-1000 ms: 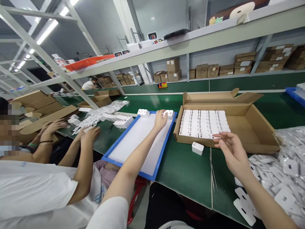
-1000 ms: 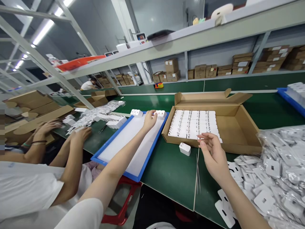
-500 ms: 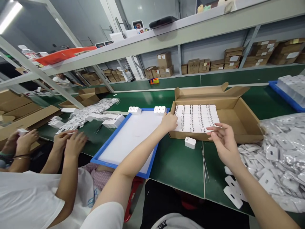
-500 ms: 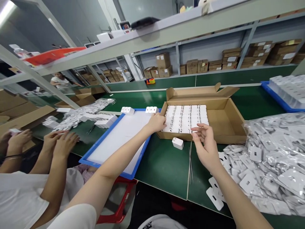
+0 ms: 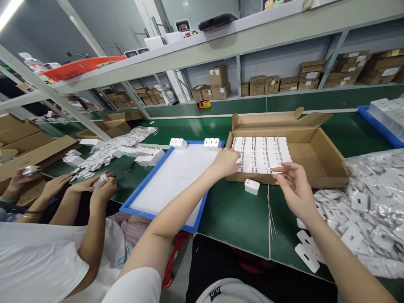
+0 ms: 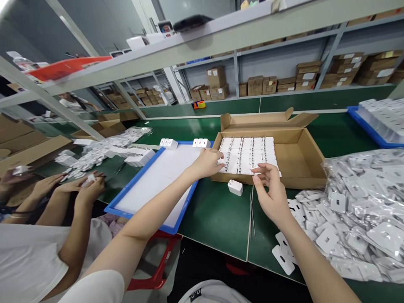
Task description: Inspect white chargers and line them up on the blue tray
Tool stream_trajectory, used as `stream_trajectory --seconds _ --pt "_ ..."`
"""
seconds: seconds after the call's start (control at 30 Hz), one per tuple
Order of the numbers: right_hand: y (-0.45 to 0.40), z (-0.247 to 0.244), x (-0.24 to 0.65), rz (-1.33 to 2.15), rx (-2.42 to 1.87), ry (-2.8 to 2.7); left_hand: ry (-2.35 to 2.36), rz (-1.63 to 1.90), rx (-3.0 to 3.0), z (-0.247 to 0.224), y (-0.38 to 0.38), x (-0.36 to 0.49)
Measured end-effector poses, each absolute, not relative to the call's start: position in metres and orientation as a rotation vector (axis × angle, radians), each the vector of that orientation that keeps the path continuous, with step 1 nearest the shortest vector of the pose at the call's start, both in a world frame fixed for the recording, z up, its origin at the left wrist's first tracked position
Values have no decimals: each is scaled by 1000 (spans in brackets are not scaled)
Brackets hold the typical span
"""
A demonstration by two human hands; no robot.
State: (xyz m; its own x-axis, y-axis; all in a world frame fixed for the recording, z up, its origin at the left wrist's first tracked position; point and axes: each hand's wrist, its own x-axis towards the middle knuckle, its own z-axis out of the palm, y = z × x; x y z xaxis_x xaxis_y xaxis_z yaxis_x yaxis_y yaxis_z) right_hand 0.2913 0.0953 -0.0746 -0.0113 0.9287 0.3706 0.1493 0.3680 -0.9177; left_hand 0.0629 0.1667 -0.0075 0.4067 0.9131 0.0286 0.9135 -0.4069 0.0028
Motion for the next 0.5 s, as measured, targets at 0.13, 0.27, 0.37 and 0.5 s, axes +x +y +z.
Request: stream_trajectory --seconds 0.13,0.27,0.37,0.5 --pt "96 -74 291 839 -1081 -1479 -1247 -65 -2980 -23 133 77" --pt "97 -75 293 841 -1084 -1481 -1226 -159 -3081 -55 117 88" --pt "99 -76 295 850 -1089 -1473 -1339 -274 -3109 -66 122 85" --pt "98 -73 296 976 -972 -1534 -1566 -902 -3461 -67 128 74"
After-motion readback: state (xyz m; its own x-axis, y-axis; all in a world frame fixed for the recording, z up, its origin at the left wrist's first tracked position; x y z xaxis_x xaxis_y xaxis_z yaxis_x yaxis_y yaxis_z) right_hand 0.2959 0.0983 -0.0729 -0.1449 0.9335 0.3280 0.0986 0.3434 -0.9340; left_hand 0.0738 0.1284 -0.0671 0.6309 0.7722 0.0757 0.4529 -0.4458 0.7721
